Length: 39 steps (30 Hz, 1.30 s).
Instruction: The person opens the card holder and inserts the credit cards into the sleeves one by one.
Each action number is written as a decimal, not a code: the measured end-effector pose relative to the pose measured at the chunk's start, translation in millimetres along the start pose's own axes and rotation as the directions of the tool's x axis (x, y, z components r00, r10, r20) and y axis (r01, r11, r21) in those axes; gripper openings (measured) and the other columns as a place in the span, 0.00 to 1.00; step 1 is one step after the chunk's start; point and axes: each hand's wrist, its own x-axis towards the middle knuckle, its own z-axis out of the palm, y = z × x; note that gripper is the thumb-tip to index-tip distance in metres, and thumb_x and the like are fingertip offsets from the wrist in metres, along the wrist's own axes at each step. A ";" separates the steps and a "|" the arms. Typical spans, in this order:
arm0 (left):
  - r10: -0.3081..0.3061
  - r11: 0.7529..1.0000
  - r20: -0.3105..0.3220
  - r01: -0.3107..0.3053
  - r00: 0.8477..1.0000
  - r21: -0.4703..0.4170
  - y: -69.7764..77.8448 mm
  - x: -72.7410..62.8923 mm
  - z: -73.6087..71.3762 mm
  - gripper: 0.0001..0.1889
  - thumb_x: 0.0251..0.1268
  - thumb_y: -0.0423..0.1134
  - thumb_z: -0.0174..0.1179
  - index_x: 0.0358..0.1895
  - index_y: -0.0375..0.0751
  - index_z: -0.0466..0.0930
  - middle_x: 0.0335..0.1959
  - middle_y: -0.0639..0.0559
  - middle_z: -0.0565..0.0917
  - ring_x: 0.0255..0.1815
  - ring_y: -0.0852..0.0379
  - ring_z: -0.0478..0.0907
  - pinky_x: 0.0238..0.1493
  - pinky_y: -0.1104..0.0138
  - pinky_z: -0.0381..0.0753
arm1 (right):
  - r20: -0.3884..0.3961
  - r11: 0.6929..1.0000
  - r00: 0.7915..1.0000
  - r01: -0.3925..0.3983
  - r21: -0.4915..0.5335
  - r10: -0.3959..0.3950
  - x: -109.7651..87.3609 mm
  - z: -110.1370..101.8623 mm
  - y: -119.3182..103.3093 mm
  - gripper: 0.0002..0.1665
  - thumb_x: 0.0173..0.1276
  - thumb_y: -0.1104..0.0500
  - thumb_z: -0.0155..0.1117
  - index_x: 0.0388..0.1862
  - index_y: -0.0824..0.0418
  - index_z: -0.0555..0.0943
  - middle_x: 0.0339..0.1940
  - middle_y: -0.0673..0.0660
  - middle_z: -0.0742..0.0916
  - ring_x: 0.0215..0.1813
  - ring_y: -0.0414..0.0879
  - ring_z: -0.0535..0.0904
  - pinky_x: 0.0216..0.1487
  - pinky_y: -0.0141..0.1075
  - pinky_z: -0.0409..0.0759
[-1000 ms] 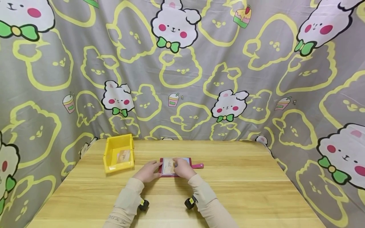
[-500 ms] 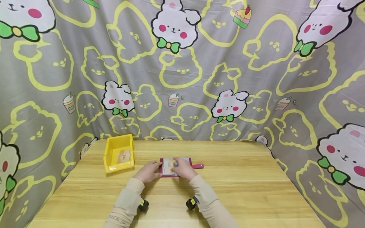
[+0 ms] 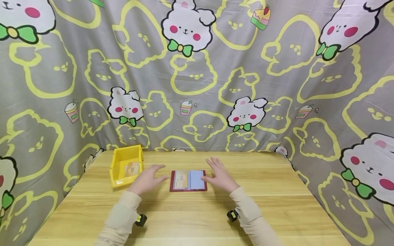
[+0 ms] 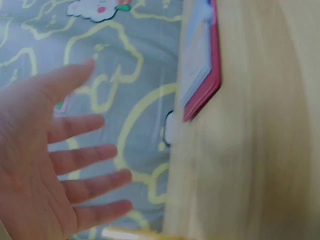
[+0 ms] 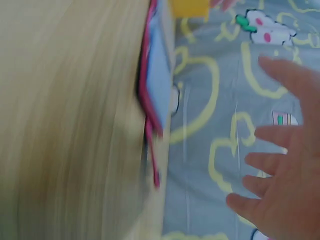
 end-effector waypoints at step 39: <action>-0.426 0.904 0.000 0.426 0.905 -0.029 -98.1 35.7 -56.0 0.25 0.67 0.37 0.54 0.60 0.20 0.70 0.59 0.24 0.75 0.49 0.38 0.76 0.50 0.53 0.79 | 0.420 0.984 0.894 -0.101 -0.150 0.155 -31.5 -0.3 18.6 0.62 0.52 0.42 0.77 0.77 0.64 0.55 0.79 0.68 0.55 0.80 0.65 0.47 0.76 0.59 0.57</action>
